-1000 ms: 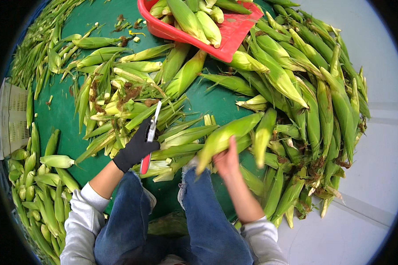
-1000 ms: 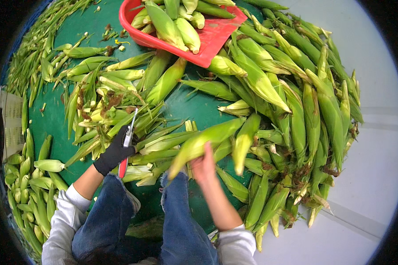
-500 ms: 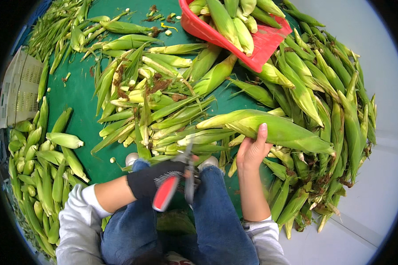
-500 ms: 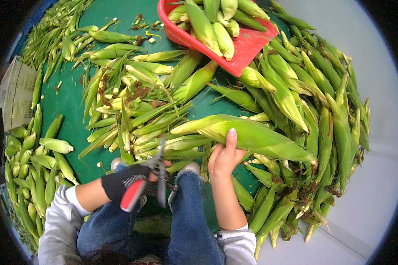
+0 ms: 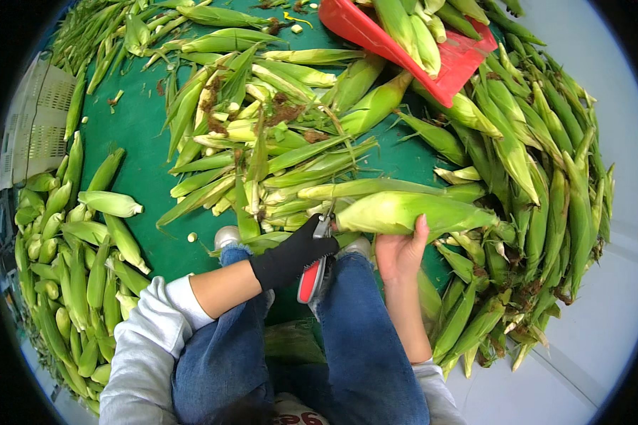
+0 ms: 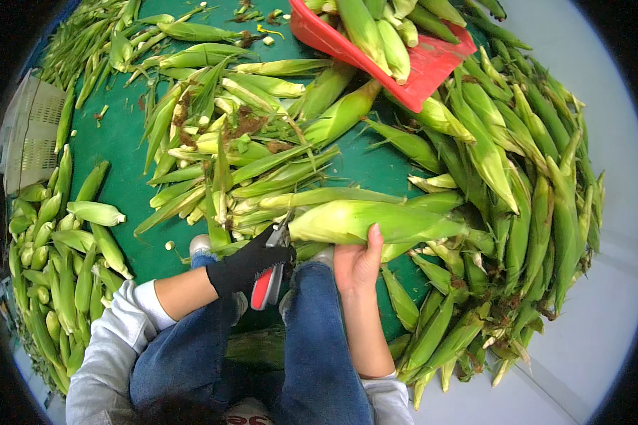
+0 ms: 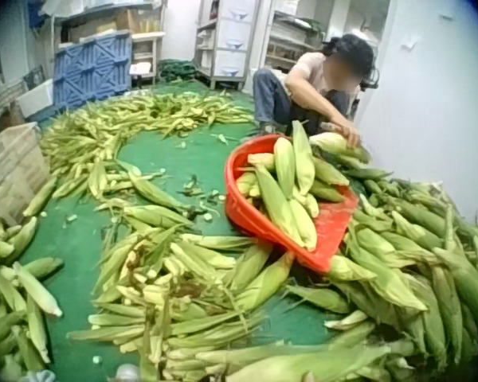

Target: The person trims the stalks and tips of corn ears using shears, peels off the outer husks by hand, and places the trimmed corn into a tray and onto piles.

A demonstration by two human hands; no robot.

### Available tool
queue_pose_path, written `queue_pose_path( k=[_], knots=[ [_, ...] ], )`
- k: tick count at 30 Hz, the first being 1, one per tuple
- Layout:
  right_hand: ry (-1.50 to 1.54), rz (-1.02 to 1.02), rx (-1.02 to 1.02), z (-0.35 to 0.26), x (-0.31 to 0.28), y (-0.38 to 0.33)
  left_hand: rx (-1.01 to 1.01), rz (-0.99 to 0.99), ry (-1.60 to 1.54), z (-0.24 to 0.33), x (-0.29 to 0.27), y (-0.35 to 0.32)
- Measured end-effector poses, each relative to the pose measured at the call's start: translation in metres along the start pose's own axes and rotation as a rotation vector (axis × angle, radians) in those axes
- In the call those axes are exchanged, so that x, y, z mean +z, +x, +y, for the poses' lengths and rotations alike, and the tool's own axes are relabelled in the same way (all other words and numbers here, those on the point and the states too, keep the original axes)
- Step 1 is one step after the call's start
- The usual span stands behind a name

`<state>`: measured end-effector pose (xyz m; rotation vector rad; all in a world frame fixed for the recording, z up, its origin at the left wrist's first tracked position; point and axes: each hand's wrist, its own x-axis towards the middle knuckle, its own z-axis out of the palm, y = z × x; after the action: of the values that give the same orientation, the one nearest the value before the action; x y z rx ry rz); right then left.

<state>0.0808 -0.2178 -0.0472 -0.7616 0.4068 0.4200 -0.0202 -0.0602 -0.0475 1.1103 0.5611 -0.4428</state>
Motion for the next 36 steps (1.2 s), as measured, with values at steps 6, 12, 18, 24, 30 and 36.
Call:
queue_pose_path(
  k=[6,12,18,24,30,36],
  knots=[
    [-0.066,-0.199,0.089,-0.007,-0.006,-0.005,-0.161,-0.055,-0.470,0.010,-0.016,0.005],
    [-0.221,-0.159,-0.079,-0.003,0.022,-0.012,-0.069,0.015,-0.376,0.036,-0.015,-0.001],
    [-0.214,0.137,-0.124,0.004,0.010,-0.002,0.235,0.069,0.054,0.036,-0.010,-0.004],
    [-0.071,0.085,0.106,0.005,0.001,0.003,0.494,0.078,0.416,0.022,-0.014,-0.006],
    [0.030,0.134,0.175,0.005,0.025,0.008,0.677,0.057,0.799,0.019,-0.027,-0.015],
    [0.293,-0.002,0.338,0.010,-0.021,0.029,0.427,0.164,0.418,0.027,-0.024,-0.030]
  ],
)
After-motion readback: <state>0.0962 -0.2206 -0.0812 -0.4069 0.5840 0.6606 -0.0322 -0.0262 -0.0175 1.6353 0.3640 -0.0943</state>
